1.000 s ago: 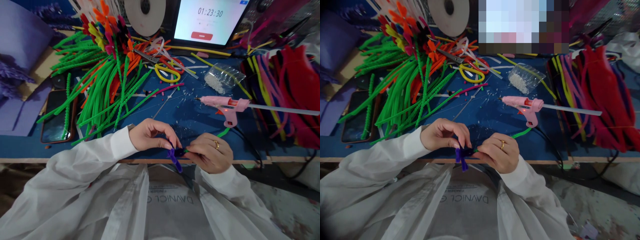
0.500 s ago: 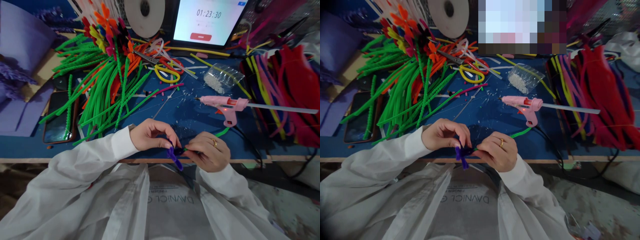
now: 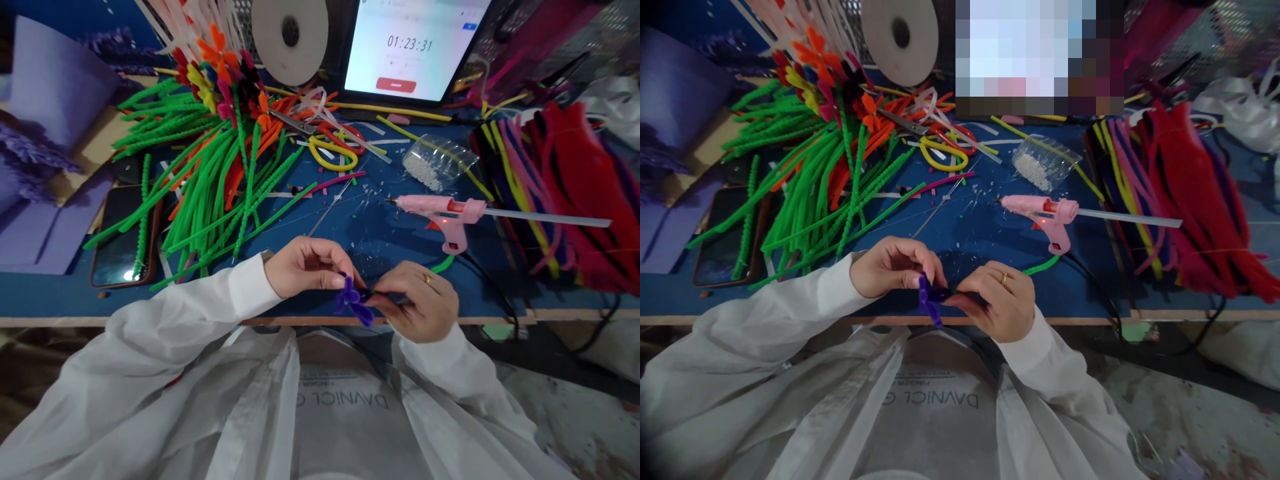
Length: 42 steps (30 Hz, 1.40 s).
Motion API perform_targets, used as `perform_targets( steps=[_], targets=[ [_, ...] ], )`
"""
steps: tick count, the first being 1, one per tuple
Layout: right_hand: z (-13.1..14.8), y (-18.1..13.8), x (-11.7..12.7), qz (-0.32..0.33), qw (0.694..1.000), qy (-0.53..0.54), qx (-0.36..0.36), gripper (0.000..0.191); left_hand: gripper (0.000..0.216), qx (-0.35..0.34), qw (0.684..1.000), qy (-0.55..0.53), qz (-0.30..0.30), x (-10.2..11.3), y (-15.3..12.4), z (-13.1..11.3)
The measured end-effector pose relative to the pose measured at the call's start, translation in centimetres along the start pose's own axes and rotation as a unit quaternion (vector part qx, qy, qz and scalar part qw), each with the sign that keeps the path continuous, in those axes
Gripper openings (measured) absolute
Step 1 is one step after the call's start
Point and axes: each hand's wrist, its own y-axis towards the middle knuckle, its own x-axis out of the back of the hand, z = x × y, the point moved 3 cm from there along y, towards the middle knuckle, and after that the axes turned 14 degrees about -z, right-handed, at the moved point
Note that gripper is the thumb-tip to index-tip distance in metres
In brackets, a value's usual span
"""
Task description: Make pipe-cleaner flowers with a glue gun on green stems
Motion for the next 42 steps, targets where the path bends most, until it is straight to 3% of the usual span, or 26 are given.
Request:
perform_targets(
  steps=[8, 15, 19, 28, 33, 38, 42],
  targets=[
    [1.2, 1.7, 0.1, 0.052, 0.996, -0.059, -0.037, 0.019, 0.035, 0.039, 0.994, -0.074, -0.070, 0.1, -0.2, 0.7],
    [0.8, 2.3, 0.1, 0.114, 0.985, 0.013, -0.129, 0.016, 0.033, 0.002, 0.988, -0.123, -0.094, 0.1, -0.4, 0.4],
    [0.4, 2.3, 0.2, 0.122, 0.972, 0.057, -0.191, 0.016, 0.031, -0.011, 0.988, -0.137, -0.069, 0.2, -0.4, 0.2],
    [0.9, 2.7, 0.0, 0.088, 0.979, 0.043, -0.177, 0.020, 0.031, 0.008, 0.991, -0.134, -0.025, 0.2, -0.8, 0.1],
    [0.6, 2.2, 0.1, 0.100, 0.974, 0.043, -0.197, 0.019, 0.027, -0.007, 0.990, -0.139, -0.022, 0.1, -0.8, 0.0],
    [0.4, 1.9, 0.1, 0.102, 0.972, 0.055, -0.205, 0.015, 0.028, -0.056, 0.993, -0.104, -0.014, 0.2, -1.0, -0.7],
    [0.4, 1.9, 0.2, 0.097, 0.970, 0.062, -0.214, 0.015, 0.036, -0.134, 0.990, -0.045, -0.012, 0.3, -1.3, -1.6]
  ],
)
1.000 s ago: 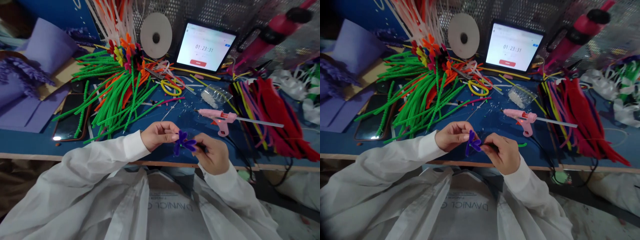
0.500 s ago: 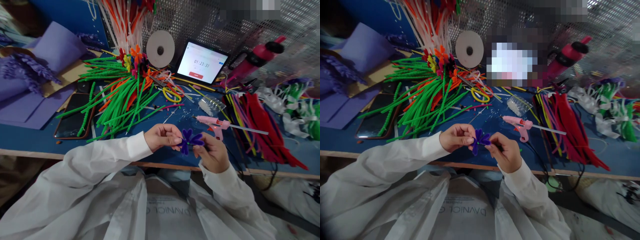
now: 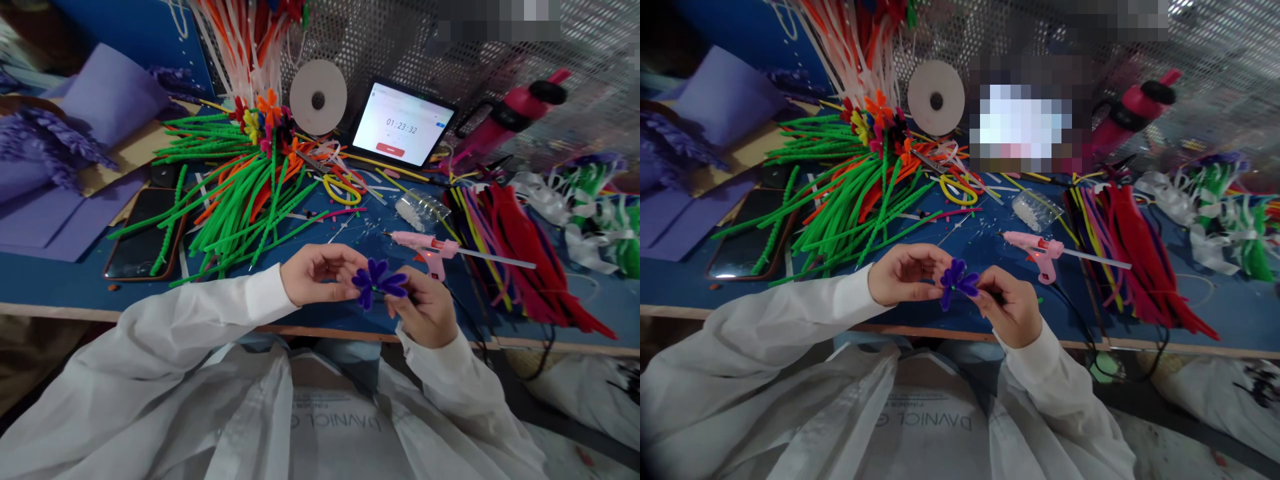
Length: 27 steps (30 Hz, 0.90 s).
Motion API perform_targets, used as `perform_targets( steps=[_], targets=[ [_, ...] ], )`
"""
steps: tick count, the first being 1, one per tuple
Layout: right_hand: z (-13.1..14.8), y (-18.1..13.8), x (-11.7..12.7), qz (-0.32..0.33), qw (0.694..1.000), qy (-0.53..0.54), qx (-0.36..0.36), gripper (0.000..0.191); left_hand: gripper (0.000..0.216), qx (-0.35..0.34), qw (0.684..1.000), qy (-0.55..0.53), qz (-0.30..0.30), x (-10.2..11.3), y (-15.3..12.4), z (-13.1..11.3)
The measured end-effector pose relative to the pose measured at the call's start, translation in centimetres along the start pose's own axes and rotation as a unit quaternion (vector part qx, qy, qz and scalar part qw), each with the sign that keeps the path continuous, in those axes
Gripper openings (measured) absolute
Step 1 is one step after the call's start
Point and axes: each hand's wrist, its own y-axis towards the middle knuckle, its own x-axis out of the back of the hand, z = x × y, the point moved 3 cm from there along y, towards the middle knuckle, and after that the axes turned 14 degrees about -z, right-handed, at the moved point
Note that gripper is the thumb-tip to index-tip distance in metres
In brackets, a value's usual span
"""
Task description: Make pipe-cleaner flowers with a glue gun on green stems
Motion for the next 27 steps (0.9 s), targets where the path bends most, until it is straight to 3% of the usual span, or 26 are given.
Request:
perform_targets(
  steps=[6, 11, 14, 19, 23, 27],
  targets=[
    [-0.2, -0.2, 0.1, 0.001, 1.000, -0.001, -0.004, 0.013, 0.030, -0.079, 0.993, 0.091, 0.002, 0.2, 0.1, -0.2],
    [0.0, -0.3, 0.1, -0.015, 0.999, -0.033, 0.022, 0.010, 0.031, -0.068, 0.991, 0.113, -0.015, 0.4, 0.2, -0.1],
    [0.8, -0.3, 0.1, -0.034, 0.993, -0.083, 0.075, 0.012, 0.031, -0.040, 0.994, 0.098, -0.012, 0.3, 0.1, -0.3],
    [3.0, -0.9, 0.0, -0.101, 0.939, -0.220, 0.243, 0.013, 0.029, 0.006, 0.997, 0.073, 0.008, 0.0, -0.2, -0.6],
    [3.7, -1.5, -0.2, -0.114, 0.899, -0.294, 0.303, 0.010, 0.025, 0.005, 0.998, 0.058, 0.010, -0.2, -0.3, -0.3],
    [3.8, -1.9, -0.3, -0.115, 0.878, -0.317, 0.340, 0.023, 0.023, 0.012, 0.998, 0.054, 0.015, -0.4, -0.3, 0.0]
  ],
)
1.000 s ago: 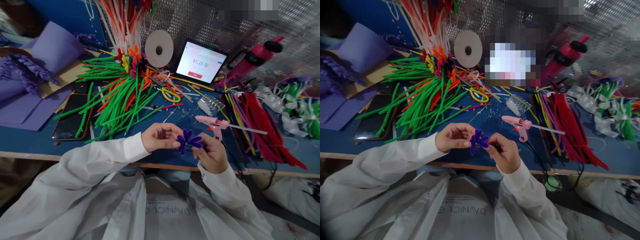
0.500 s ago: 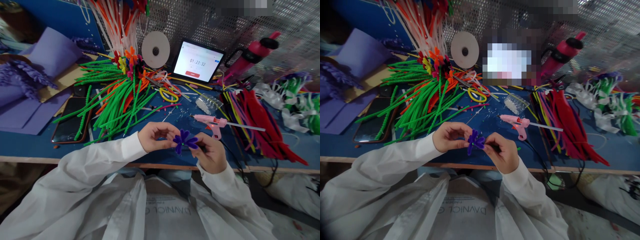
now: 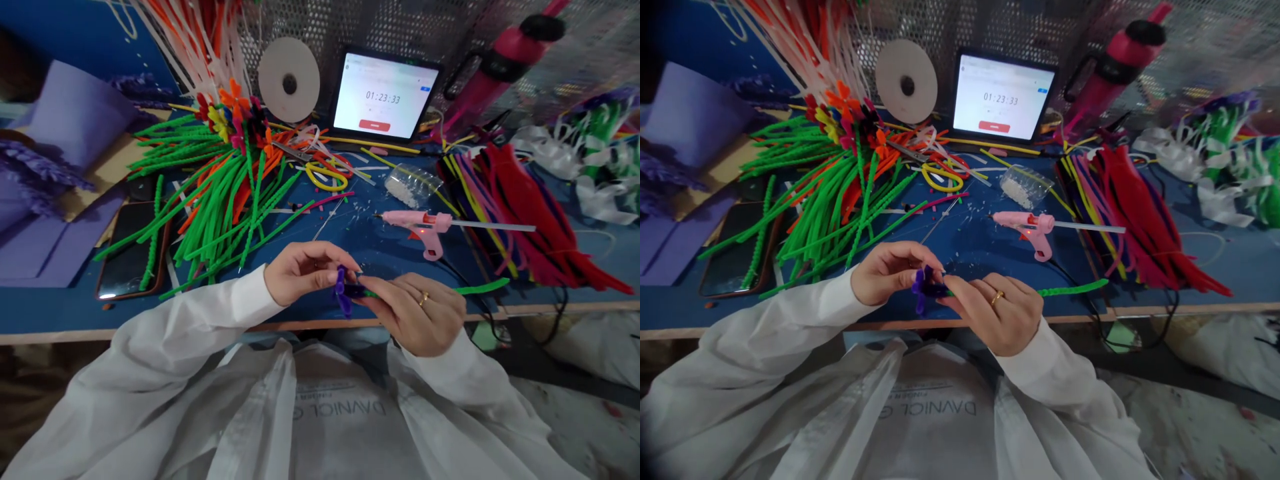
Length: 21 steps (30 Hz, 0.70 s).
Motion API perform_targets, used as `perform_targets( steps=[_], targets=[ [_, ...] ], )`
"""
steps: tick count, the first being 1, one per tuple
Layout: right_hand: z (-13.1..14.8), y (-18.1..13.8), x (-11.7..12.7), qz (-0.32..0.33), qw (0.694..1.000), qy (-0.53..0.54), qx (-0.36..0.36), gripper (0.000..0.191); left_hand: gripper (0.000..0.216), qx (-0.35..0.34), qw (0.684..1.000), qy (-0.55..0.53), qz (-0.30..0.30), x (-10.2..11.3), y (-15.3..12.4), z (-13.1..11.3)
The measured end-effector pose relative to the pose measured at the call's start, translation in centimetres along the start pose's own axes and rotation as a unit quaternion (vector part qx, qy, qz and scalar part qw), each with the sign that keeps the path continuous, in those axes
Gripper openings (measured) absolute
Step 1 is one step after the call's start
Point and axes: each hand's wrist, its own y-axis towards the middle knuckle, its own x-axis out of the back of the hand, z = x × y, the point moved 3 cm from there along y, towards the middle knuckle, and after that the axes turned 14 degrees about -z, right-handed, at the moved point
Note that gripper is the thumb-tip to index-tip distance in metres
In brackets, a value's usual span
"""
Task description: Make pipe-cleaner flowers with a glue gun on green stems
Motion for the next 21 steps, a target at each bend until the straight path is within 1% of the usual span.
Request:
perform_targets(
  steps=[3, 6, 10, 12, 15, 18, 21],
  targets=[
    [-0.1, -0.1, -0.1, 0.000, 1.000, 0.016, -0.002, 0.019, 0.024, -0.001, 1.000, 0.013, -0.003, 0.0, 0.1, -0.1],
    [-0.3, -0.3, -0.2, 0.010, 0.998, 0.050, -0.031, 0.013, 0.024, -0.004, 1.000, 0.021, 0.002, 0.0, 0.0, -0.1],
    [-0.7, -0.5, -0.5, 0.041, 0.988, 0.103, -0.111, 0.005, 0.025, 0.008, 1.000, 0.028, -0.005, 0.0, 0.1, 0.0],
    [-1.0, -0.5, -0.6, 0.055, 0.977, 0.131, -0.157, 0.005, 0.025, 0.019, 0.999, 0.030, -0.013, 0.0, 0.1, 0.2],
    [-1.3, -0.4, -0.9, 0.092, 0.948, 0.184, -0.241, 0.010, 0.027, 0.028, 0.999, 0.027, -0.029, 0.0, 0.2, 0.5],
    [-1.7, -0.3, -1.3, 0.130, 0.904, 0.249, -0.323, 0.012, 0.028, 0.033, 0.998, 0.019, -0.049, 0.2, 0.2, 0.9],
    [-2.1, -0.3, -1.6, 0.154, 0.855, 0.311, -0.384, 0.014, 0.028, 0.046, 0.997, -0.011, -0.052, 0.4, 0.2, 1.4]
  ],
)
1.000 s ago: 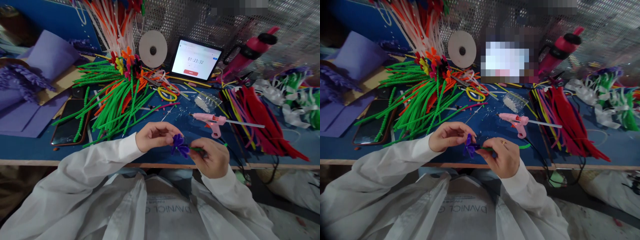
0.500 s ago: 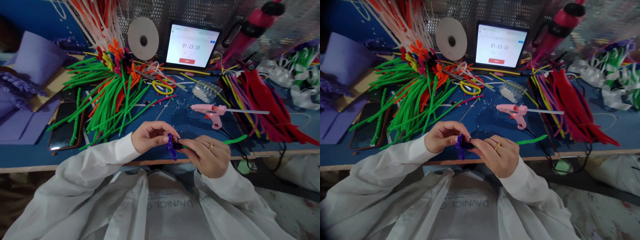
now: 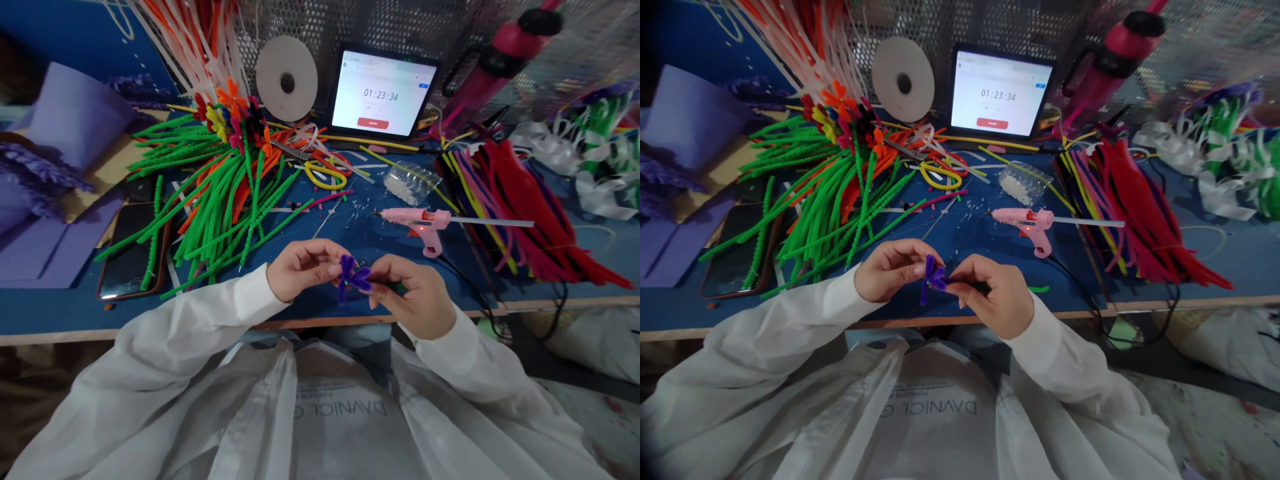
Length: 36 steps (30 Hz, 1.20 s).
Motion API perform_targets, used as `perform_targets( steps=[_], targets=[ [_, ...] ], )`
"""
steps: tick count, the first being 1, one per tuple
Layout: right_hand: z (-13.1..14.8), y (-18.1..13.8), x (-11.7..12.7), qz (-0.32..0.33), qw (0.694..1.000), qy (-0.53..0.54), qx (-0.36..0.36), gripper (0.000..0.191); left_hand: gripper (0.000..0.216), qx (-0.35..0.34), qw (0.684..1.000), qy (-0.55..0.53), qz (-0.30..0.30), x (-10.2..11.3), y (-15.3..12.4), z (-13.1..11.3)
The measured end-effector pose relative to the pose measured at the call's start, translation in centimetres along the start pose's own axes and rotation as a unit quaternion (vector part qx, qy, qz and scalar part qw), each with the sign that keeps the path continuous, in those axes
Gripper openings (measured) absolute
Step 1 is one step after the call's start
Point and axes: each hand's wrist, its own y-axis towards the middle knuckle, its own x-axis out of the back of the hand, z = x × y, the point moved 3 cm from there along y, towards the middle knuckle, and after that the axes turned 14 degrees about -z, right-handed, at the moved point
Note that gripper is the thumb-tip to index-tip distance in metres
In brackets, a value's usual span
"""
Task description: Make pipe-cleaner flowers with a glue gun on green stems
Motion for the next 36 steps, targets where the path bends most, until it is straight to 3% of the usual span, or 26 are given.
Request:
perform_targets(
  steps=[9, 14, 24, 36],
  targets=[
    [-1.1, 1.4, 0.0, 0.090, 0.970, 0.128, -0.186, 0.034, 0.026, 0.046, 0.996, -0.073, 0.015, -0.3, 0.0, -0.1],
    [-1.9, 1.8, -0.2, 0.127, 0.950, 0.164, -0.234, 0.038, 0.029, 0.040, 0.997, -0.070, -0.001, -0.1, 0.3, 0.2],
    [-2.4, 2.4, -0.4, 0.141, 0.942, 0.207, -0.224, 0.040, 0.031, 0.046, 0.996, -0.078, -0.002, 0.0, 0.4, 0.0],
    [-0.9, 3.7, 0.7, 0.135, 0.965, 0.167, -0.151, 0.042, 0.027, 0.044, 0.997, -0.064, 0.003, 0.2, 0.4, -0.1]
  ],
)
